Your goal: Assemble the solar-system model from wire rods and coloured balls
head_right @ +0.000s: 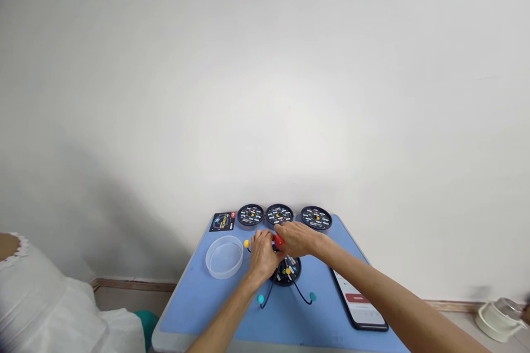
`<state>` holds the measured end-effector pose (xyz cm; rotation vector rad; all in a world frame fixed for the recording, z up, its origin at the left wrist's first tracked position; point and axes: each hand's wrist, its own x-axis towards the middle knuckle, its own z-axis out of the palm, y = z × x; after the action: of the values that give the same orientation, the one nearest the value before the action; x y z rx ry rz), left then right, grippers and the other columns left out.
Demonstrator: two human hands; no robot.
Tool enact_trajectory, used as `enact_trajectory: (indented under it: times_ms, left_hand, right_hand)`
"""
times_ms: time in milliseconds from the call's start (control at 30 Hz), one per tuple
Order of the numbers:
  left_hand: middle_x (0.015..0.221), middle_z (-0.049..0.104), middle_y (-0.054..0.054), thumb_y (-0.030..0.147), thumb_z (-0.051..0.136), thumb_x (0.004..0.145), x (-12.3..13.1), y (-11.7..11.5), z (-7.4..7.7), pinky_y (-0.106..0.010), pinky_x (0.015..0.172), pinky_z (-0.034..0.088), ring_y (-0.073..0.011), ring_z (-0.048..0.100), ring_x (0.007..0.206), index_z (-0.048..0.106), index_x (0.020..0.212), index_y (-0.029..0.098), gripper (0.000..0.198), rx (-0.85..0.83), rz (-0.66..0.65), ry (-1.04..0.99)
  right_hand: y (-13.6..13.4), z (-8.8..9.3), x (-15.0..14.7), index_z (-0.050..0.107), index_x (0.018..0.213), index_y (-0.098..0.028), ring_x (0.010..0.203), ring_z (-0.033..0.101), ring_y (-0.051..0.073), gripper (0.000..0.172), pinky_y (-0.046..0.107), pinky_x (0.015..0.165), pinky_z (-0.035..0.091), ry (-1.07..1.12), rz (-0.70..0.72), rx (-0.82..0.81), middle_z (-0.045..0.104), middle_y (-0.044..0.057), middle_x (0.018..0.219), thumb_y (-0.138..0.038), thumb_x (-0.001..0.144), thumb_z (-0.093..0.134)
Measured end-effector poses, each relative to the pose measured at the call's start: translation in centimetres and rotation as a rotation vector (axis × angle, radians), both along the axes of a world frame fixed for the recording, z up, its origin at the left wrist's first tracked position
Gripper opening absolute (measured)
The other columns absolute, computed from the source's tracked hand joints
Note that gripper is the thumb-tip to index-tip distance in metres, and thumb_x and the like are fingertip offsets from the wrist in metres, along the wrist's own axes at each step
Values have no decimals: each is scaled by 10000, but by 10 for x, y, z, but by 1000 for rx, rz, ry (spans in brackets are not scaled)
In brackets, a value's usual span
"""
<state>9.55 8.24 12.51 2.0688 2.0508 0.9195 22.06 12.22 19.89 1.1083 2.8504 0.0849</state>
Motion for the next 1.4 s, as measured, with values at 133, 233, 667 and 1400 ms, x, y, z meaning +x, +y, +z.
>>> enact_trajectory:
  times_ms: [133,233,667,1400]
  left_hand:
    - [943,702,-46,275,710,765,1,1,0,-354,834,403,-252,590,994,674,817,203,96,-12,6,5]
    - [947,697,-58,263,705,768,2,2,0,-357,834,403,-258,585,1001,671,813,204,82,-16,26,10]
    - [968,686,-69,294,704,791,4,-2,3,-371,847,404,-272,580,1021,676,841,197,114,-28,43,47]
    - [1057,693,-106,309,668,801,5,-5,11,-382,884,394,-299,566,1059,697,923,170,188,-112,55,88]
  right_hand:
    - [1,1,-1,614,980,-138,815,714,284,205,290,576,380,-19,-23,-7,745,154,939,-150,787,547]
    - [-1,1,-4,625,991,-101,831,722,321,206,309,597,408,-17,-60,13,748,196,922,-184,835,518]
    - [-5,3,-3,675,961,-98,858,731,347,278,332,633,466,8,-99,34,763,216,926,-315,890,516]
    - [-10,-3,-2,698,950,-85,875,730,349,212,342,667,482,-2,-71,44,761,224,950,-155,867,516]
